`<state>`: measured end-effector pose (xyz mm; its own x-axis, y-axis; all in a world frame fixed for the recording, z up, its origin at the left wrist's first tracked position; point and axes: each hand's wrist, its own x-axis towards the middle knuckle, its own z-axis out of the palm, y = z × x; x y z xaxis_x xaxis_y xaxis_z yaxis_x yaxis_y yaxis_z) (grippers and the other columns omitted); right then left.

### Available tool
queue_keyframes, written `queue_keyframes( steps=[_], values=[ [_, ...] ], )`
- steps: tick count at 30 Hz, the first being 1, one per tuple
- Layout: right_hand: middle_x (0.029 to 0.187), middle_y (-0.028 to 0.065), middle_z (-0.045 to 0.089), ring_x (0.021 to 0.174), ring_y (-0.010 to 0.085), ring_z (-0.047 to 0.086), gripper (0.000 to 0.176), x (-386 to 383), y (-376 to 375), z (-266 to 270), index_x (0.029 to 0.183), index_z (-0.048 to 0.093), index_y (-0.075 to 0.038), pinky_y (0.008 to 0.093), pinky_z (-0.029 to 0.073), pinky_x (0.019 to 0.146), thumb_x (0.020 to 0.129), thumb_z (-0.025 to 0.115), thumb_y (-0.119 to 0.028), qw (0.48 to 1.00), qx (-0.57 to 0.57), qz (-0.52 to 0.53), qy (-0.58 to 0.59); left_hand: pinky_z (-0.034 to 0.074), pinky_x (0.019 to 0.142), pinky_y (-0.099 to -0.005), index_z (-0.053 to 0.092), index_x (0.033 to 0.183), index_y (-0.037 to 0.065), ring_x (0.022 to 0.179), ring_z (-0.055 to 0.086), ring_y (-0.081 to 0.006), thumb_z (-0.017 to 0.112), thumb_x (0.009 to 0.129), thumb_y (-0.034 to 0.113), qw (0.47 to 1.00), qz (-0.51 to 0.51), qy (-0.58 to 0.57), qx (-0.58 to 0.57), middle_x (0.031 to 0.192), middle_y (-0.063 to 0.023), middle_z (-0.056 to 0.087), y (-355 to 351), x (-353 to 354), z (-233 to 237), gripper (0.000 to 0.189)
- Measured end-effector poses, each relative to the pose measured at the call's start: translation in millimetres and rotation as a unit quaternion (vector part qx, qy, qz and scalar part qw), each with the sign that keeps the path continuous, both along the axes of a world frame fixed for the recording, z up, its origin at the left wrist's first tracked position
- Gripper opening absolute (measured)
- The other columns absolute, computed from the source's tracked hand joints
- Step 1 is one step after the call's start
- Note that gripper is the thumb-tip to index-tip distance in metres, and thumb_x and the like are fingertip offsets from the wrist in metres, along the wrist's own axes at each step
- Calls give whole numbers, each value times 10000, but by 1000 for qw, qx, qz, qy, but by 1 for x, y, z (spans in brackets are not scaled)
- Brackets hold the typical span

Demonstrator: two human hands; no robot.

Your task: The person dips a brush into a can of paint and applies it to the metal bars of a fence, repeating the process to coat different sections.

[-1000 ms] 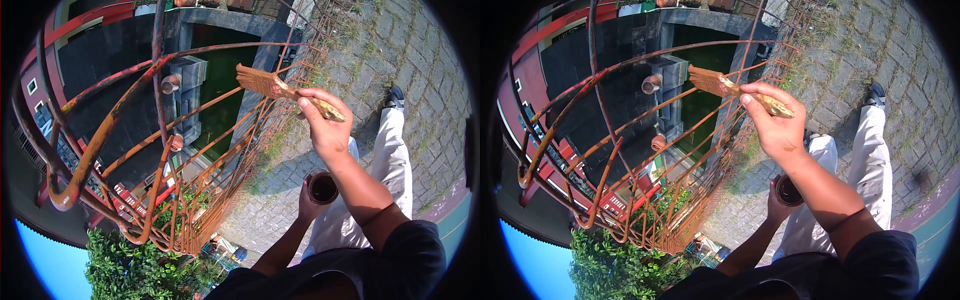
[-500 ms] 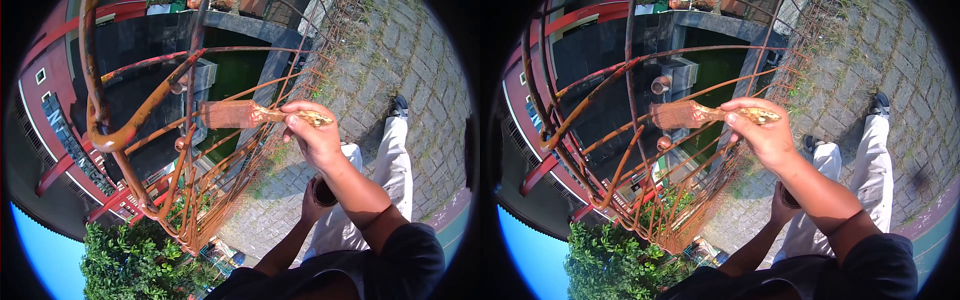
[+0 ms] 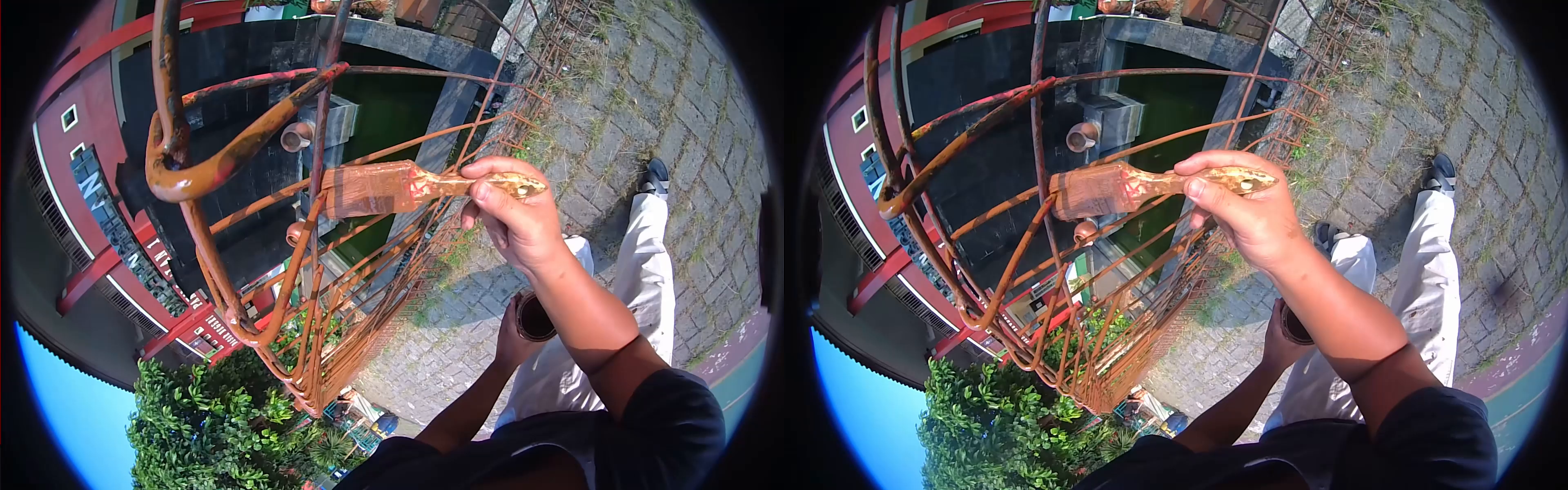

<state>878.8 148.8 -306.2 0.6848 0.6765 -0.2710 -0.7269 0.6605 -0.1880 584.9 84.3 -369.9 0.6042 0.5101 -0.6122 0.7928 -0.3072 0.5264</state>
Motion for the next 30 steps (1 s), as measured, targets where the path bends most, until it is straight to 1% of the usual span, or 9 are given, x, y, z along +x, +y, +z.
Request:
queue_keyframes(
  steps=[3,6,9,14,19,21,23,27,30],
  values=[
    [886,68,671,648,91,608,225,12,10,-15,1106,658,30,282,568,617,904,699,-60,999,25,36,-17,398,1104,-444,249,1448,-93,1315,483,-374,922,653,325,999,0,9,-33,1408,-264,460,0,-11,-15,1123],
    [640,-15,565,396,25,367,244,33,38,-40,1125,644,22,303,563,590,921,681,-106,986,144,83,-22,402,1106,-435,158,1466,-103,1326,484,-353,947,625,323,998,-41,-33,20,1439,-263,426,-5,-22,-23,1229],
    [643,-20,558,402,25,374,265,57,60,-37,1126,660,14,302,570,599,903,706,-120,983,106,128,-79,392,1118,-430,162,1458,-107,1330,482,-351,946,632,332,998,-49,-4,26,1432,-268,432,-5,-18,-24,1221],
    [909,68,694,609,45,574,229,64,32,-38,1072,688,9,262,593,636,885,723,-119,986,6,85,-145,388,1121,-427,171,1452,-112,1324,488,-347,947,629,326,999,-49,-16,18,1425,-270,438,-6,-25,-27,1213],
    [896,74,697,677,88,653,248,44,-8,-27,1063,690,19,221,557,589,871,743,-130,991,-38,24,-129,399,1108,-424,201,1445,-111,1311,502,-337,940,633,302,999,-41,-21,-1,1404,-259,466,3,-16,-19,1173],
    [898,76,710,702,106,672,226,43,-4,-15,1054,700,10,217,514,567,876,745,-122,987,-54,82,-129,404,1102,-421,223,1441,-107,1306,508,-333,935,636,288,999,-33,-9,7,1395,-252,476,2,-12,-17,1145],
    [905,85,721,768,146,702,173,45,8,-25,1005,721,-2,259,543,629,854,751,-81,976,-132,-17,-174,410,1094,-418,251,1433,-98,1294,518,-331,931,639,276,999,-33,-5,11,1383,-245,489,1,-15,-17,1110],
    [964,168,729,812,242,708,106,54,-46,21,914,722,-16,352,578,736,823,748,-65,815,-207,-194,-505,433,1061,-415,313,1416,-57,1242,555,-328,922,644,250,999,-12,-33,-29,1339,-221,528,11,16,14,1030],
    [996,167,737,766,245,721,196,51,-41,46,850,739,-49,324,574,664,665,791,-15,701,-213,-250,-633,445,1035,-417,342,1405,-27,1218,566,-324,917,646,240,999,-13,-41,-17,1314,-204,547,7,-4,-6,988]
  ],
)
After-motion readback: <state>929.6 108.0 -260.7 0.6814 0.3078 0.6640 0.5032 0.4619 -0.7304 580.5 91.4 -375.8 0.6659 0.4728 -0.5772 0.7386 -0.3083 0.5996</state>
